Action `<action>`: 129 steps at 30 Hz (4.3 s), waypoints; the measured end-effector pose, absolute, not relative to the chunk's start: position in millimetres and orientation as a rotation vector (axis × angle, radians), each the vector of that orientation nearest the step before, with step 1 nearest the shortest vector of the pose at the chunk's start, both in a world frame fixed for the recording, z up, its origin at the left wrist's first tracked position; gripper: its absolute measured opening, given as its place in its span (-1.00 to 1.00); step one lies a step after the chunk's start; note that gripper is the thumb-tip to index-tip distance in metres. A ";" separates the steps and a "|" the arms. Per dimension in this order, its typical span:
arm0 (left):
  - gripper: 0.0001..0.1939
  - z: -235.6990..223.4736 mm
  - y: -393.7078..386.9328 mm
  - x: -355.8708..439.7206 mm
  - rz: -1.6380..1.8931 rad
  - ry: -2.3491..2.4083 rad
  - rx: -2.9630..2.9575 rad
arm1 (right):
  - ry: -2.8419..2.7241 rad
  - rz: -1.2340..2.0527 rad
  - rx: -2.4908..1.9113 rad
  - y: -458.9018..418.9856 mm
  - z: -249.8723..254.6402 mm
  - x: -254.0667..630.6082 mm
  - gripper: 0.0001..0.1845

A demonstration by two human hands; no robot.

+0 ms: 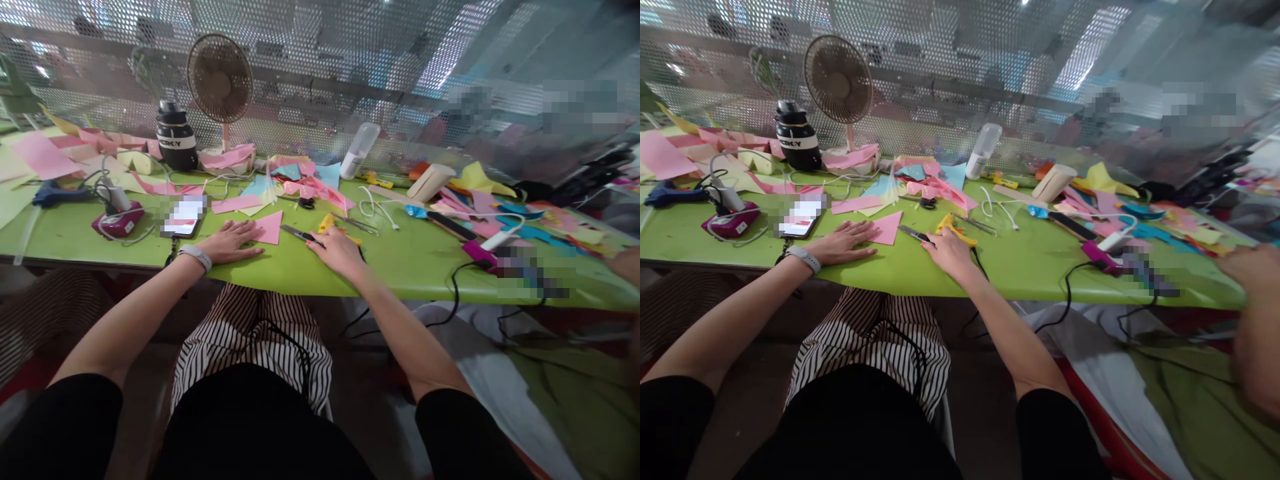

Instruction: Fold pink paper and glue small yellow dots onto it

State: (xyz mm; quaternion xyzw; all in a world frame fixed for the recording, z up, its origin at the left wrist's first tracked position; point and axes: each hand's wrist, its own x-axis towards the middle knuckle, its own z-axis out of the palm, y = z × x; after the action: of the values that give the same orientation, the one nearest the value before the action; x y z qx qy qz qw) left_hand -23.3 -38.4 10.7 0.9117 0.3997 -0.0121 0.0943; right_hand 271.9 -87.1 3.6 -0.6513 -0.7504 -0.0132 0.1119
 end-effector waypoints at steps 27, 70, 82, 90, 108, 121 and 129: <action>-0.16 13.7 -38.2 -19.5 -0.126 1.186 2.732 | -2.392 0.076 -1.635 -97.9 7.0 264.8 -0.57; -0.33 9.5 -32.8 8.8 -0.054 1.260 2.612 | -2.364 -0.096 -1.642 -93.5 -9.4 268.7 -0.59; -0.40 9.1 -19.6 -34.7 -0.102 1.156 2.627 | -2.319 -0.129 -1.642 -89.5 -11.9 254.4 -0.62; -0.33 13.4 -18.4 -32.1 -0.074 1.197 2.580 | -2.301 -0.083 -1.633 -84.2 -8.2 245.1 -0.64; -0.36 20.1 -2.0 -35.3 -0.082 1.200 2.523 | -2.293 0.094 -1.604 -88.8 15.8 233.6 -0.82; -0.33 23.2 -7.0 -29.8 -0.066 1.257 2.492 | -2.313 0.112 -1.545 -89.7 18.4 253.0 -0.77; -0.30 24.4 -18.3 -14.2 -0.052 1.303 2.462 | -2.260 0.087 -1.566 -84.7 13.9 266.1 -0.75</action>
State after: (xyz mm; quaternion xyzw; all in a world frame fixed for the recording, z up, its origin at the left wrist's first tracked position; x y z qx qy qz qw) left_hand -14.2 -18.3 24.4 0.8698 0.4603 -0.0183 0.1769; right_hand 266.1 -84.7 13.9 -0.5584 -0.8059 0.0310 0.1942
